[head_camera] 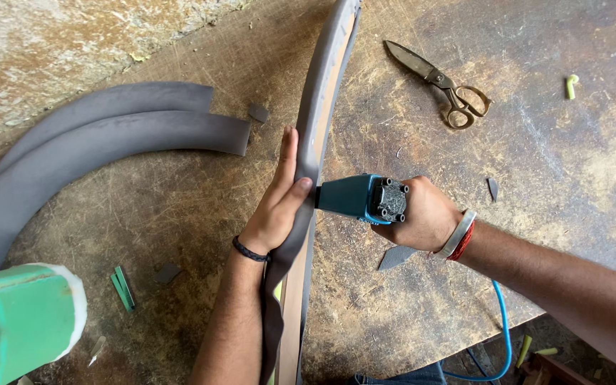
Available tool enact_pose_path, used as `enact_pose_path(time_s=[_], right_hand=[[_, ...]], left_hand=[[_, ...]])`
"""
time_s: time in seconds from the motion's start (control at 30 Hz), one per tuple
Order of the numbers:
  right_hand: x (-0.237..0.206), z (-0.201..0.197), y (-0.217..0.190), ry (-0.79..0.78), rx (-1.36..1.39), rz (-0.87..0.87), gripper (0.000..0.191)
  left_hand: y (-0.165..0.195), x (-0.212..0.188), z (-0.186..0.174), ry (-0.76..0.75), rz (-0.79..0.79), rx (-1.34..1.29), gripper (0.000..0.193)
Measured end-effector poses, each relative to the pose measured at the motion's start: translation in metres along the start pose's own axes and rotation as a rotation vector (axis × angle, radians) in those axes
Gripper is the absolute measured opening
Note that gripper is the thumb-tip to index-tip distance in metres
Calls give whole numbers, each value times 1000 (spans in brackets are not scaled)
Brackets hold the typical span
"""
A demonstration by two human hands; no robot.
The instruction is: The person staples gray fabric over foam onto a curved wooden furniture frame using a pneumatic nail gun, pressing the fabric edge with one hand while driving staples. They use pliers to pull the fabric taut along the curve, then reposition the frame and continue stapling the remaining edge.
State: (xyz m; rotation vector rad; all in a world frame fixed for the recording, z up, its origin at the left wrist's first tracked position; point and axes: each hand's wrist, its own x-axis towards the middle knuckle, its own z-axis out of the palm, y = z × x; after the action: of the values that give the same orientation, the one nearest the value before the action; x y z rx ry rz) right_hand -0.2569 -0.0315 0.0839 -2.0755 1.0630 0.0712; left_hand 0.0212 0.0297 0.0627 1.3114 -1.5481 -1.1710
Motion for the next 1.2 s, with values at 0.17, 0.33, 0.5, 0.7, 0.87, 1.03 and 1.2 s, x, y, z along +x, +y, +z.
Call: enact_pose_path(time_s=[0.17,0.33,0.5,0.7,0.87,1.03,1.2], right_hand=[[6,-27,6,93,9,-51,25],[9,-55,5,297,161,-160,44],[32,-62,-8,76,-58,280,32],[34,-66,-8,147,91,-10,22],[29,-61,-5,143,63,-115,27],[28,-53,-9,83,-32,38,29],[20,-43,-11,81,-23,-110,28]], left_hand=[[29,10,7,-28,-291,133,88],[45,19,0,-58,-350,243,90],[50,21,-1,-56,-329,295,92],[48,22,-2,-61,-340,297,94],[53,23,-3,-76,-319,303,96],[53,26,-3,-100,-450,296,106],[23,24,-10,-122,-204,394,124]])
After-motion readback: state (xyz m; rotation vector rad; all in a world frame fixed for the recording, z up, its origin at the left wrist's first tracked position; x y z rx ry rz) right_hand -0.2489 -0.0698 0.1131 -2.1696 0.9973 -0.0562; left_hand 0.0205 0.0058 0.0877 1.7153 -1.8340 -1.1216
